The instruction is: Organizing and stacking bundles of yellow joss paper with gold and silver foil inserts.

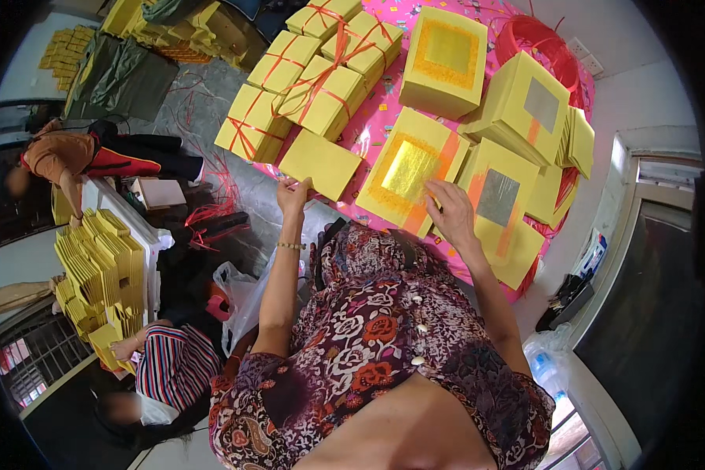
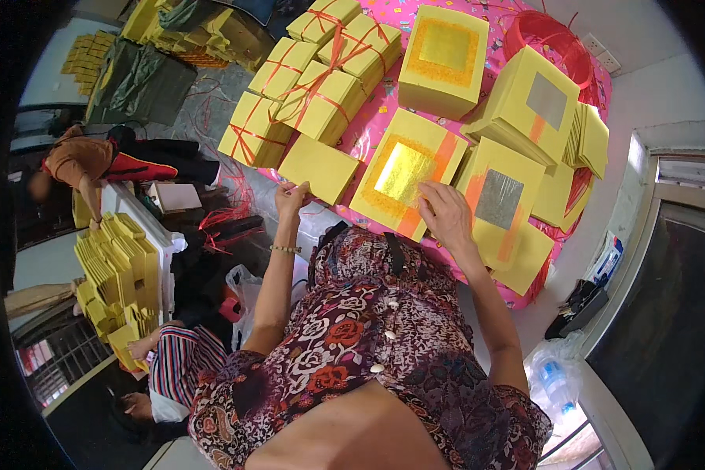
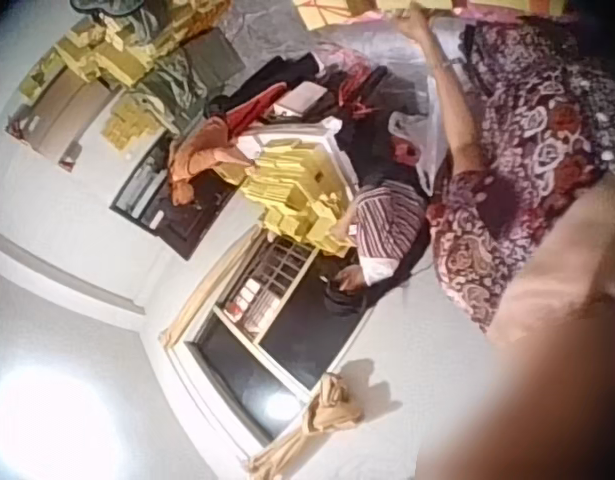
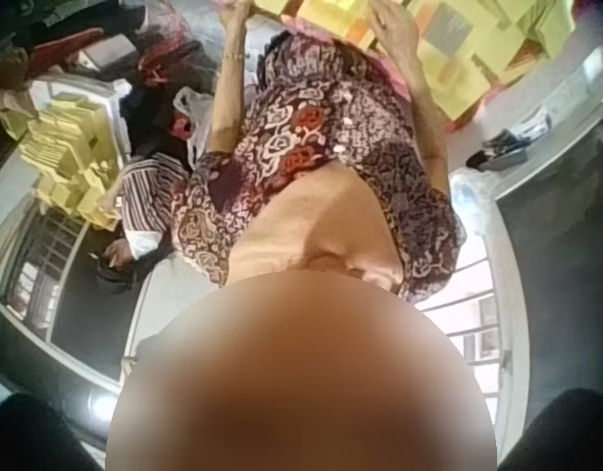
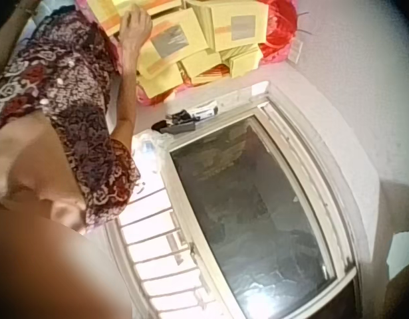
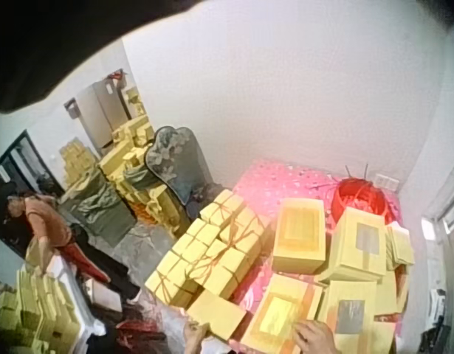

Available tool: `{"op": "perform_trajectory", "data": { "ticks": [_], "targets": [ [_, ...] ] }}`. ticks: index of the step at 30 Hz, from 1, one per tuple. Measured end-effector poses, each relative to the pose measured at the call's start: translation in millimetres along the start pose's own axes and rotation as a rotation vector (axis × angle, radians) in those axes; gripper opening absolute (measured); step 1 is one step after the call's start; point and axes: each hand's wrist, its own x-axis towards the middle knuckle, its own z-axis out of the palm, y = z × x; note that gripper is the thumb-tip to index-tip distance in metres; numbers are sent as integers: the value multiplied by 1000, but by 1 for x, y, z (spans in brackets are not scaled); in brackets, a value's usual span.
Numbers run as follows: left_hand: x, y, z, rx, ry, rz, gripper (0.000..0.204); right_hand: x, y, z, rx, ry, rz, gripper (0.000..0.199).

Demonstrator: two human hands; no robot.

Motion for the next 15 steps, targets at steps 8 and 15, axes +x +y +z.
{"op": "perform_trajectory", "data": {
  "ticks": [8,15],
  "targets": [
    [-21,32,5,-114,-49,-87,45,0,1,0,1,-27,27,28],
    [-18,21,4,-93,-85,1,47,2,-1,-2,-23,-6,-10,25]
  ]
}}
